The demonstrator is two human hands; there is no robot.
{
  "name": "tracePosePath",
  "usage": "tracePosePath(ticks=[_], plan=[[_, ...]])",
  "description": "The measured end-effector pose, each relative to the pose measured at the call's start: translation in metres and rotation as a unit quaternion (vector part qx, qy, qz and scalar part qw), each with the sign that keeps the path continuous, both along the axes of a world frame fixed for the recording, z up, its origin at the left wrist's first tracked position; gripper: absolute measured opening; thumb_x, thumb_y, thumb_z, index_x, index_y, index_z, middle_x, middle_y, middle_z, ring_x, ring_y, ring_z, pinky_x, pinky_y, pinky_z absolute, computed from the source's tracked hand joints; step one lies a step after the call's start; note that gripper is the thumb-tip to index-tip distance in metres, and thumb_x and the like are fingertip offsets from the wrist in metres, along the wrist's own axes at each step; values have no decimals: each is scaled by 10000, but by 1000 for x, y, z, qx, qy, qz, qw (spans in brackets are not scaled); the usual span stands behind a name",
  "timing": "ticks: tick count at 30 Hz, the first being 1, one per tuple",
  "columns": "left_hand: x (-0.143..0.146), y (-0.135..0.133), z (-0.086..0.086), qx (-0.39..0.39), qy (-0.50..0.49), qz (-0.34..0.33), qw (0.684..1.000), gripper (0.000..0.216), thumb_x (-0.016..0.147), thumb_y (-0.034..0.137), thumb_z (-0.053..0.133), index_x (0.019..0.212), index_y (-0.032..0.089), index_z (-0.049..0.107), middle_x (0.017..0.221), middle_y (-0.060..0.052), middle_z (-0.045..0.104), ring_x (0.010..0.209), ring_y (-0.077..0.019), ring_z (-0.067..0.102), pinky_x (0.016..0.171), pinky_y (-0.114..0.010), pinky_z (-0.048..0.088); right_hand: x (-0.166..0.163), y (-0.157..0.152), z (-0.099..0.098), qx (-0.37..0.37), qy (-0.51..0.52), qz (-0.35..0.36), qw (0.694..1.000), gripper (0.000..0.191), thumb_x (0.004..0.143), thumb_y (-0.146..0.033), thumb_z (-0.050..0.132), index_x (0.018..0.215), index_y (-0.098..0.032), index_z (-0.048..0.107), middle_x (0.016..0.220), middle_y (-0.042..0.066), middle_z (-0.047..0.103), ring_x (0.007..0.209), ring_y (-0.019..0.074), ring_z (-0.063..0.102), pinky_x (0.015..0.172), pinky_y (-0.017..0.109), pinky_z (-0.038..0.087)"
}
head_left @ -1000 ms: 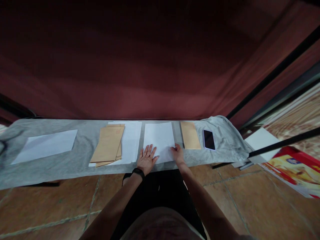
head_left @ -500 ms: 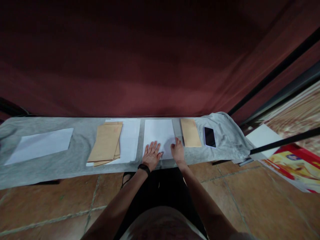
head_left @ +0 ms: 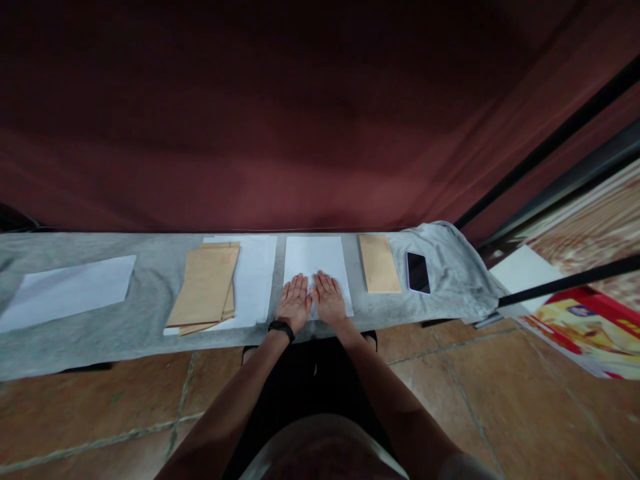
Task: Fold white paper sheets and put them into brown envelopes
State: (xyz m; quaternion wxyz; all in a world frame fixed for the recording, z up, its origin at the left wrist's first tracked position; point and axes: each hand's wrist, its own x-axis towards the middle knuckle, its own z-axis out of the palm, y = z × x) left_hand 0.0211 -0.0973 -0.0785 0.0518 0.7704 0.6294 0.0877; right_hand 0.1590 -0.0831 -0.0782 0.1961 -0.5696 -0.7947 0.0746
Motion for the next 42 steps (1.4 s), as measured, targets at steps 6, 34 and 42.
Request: tracePosePath(ticks=[6, 34, 42], plan=[[-7, 2, -1, 7, -9, 68, 998, 687, 1007, 459, 259, 1548, 35, 274, 1630, -160, 241, 1524, -261, 183, 1245, -435, 172, 30, 1, -12, 38, -15, -64, 997, 613, 1045, -433, 351, 1534, -64, 328, 1577, 191, 353, 1468, 290, 331, 1201, 486, 248], [6, -33, -4, 24, 2, 58, 998, 672, 1005, 460, 264, 1539, 55, 308, 1612, -169, 285, 1515, -259, 217, 1234, -436, 208, 48, -37, -8, 43, -22, -50, 998, 600, 1041, -419, 367, 1516, -53, 363, 1565, 188, 372, 1456, 289, 360, 1196, 475, 278], [-12, -49, -7, 52, 10, 119, 991, 654, 1002, 428, 273, 1513, 27, 351, 1563, -206, 374, 1472, -307, 323, 1202, -478, 283, 61, -51, -14, 60, -10, -115, 992, 606, 1018, -389, 407, 1503, -27, 378, 1542, 229, 396, 1425, 326, 400, 1158, 512, 323]])
